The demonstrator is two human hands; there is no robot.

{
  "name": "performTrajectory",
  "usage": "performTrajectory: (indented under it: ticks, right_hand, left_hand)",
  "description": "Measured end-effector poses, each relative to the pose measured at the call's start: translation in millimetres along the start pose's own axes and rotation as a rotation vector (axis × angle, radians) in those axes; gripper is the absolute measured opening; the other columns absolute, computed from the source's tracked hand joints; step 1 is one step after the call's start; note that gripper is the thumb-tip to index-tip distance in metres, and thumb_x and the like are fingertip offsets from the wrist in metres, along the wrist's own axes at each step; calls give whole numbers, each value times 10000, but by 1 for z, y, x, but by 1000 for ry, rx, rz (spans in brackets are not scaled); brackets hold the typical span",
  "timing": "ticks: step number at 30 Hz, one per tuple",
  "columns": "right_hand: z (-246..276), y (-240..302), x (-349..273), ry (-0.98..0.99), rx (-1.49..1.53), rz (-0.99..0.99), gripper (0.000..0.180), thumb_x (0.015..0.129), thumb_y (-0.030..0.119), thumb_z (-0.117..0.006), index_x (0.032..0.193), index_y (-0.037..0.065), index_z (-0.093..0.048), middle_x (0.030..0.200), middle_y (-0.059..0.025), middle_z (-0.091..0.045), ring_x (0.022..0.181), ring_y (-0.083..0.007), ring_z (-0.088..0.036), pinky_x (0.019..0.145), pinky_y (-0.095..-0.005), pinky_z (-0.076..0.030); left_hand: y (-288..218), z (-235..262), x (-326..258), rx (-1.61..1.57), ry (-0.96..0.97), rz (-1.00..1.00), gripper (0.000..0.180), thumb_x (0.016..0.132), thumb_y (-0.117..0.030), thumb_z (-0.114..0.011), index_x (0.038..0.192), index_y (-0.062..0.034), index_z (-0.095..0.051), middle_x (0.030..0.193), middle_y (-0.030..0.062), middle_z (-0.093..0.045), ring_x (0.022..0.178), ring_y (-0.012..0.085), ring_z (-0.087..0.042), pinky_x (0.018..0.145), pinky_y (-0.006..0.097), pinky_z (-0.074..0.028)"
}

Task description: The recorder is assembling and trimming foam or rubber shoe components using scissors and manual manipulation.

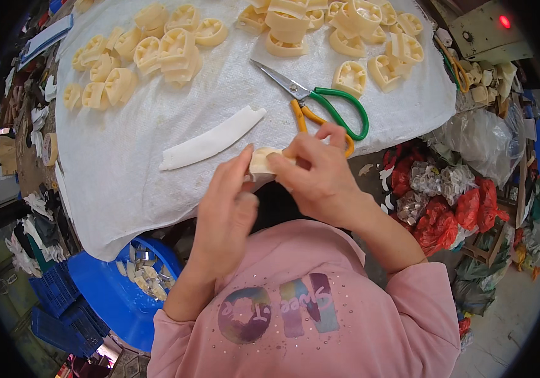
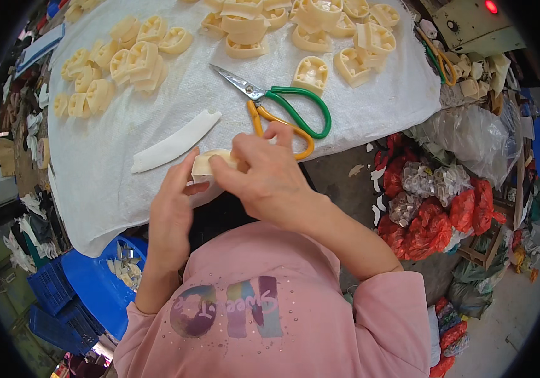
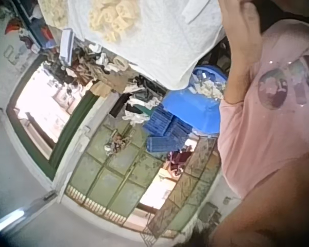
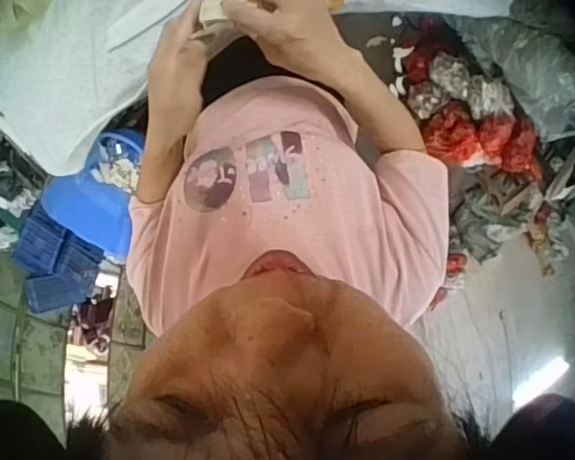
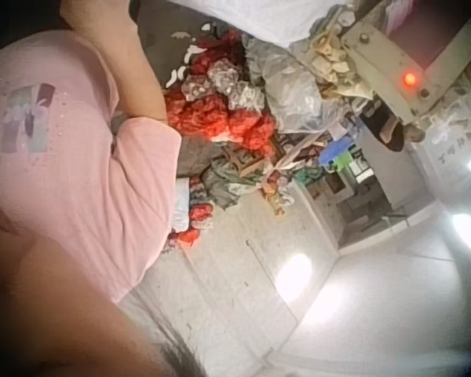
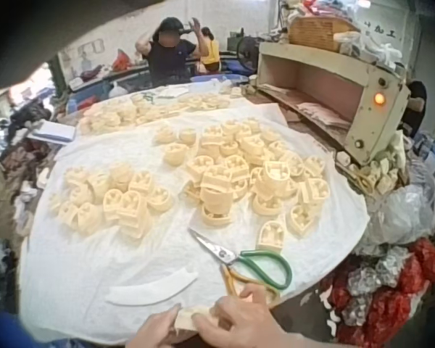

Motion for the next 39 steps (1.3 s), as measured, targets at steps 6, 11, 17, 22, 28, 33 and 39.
performTrajectory:
  ticks: [6, 11, 17, 22, 28, 33, 39]
  right_hand:
    - [14, 2, 2, -62, 194, 49, 341, 634, 11, -638, 937, 160, -593, 755, -9, -446, 724, -184, -458, 731, -394, -261]
    - [14, 5, 1, -12, 292, 52, 298, 624, 13, -644, 884, 143, -579, 741, -4, -433, 719, -184, -445, 727, -393, -261]
    - [10, 8, 4, 28, 275, 70, 321, 615, 10, -652, 905, 136, -601, 728, -2, -426, 712, -186, -442, 723, -385, -260]
    - [12, -4, 1, 2, 321, 30, 372, 605, 1, -662, 950, 132, -623, 739, 2, -459, 722, -187, -454, 731, -378, -262]
    - [20, -10, 1, -84, 286, 8, 360, 622, -3, -674, 954, 127, -626, 746, 3, -474, 729, -189, -463, 740, -372, -255]
    - [15, -4, 1, -33, 355, -5, 336, 647, 23, -678, 965, 104, -608, 758, -21, -461, 742, -201, -459, 745, -379, -253]
    - [11, -5, -2, 24, 357, 3, 359, 614, 11, -655, 960, 70, -583, 786, -51, -445, 785, -225, -451, 743, -389, -255]
  left_hand:
    - [38, -45, -8, -962, 411, 346, 554, 971, -379, -350, 1389, -21, -280, 1192, 90, -484, 1027, 170, -503, 834, 307, -416]
    - [35, -60, -9, -1194, 441, 534, 604, 857, -435, -502, 1270, -8, -393, 1086, 93, -519, 900, 170, -505, 781, 288, -416]
    - [41, -62, -5, -1140, 408, 548, 529, 843, -420, -516, 1182, -21, -438, 1005, 80, -532, 841, 147, -507, 744, 275, -424]
    - [38, -54, 6, -981, 366, 352, 562, 894, -498, -469, 1184, -19, -422, 944, 85, -540, 815, 143, -507, 730, 263, -420]
    - [12, 11, 2, -485, -195, -183, 268, 887, -173, -595, 1077, 13, -560, 896, 79, -544, 788, 129, -518, 675, 252, -437]
    - [16, 5, -5, -542, -300, -183, 124, 813, -63, -666, 917, 1, -647, 858, 71, -569, 730, 114, -524, 624, 215, -424]
    - [7, 8, 1, -369, -268, -136, 106, 785, -8, -666, 888, 0, -642, 759, 79, -594, 644, 128, -529, 547, 227, -423]
Point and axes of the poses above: each hand's wrist, its own x-axis towards the middle knuckle, its own z-axis out of the back of the hand, y = z × x, the point moved 9 cm from there along x, towards the middle knuckle
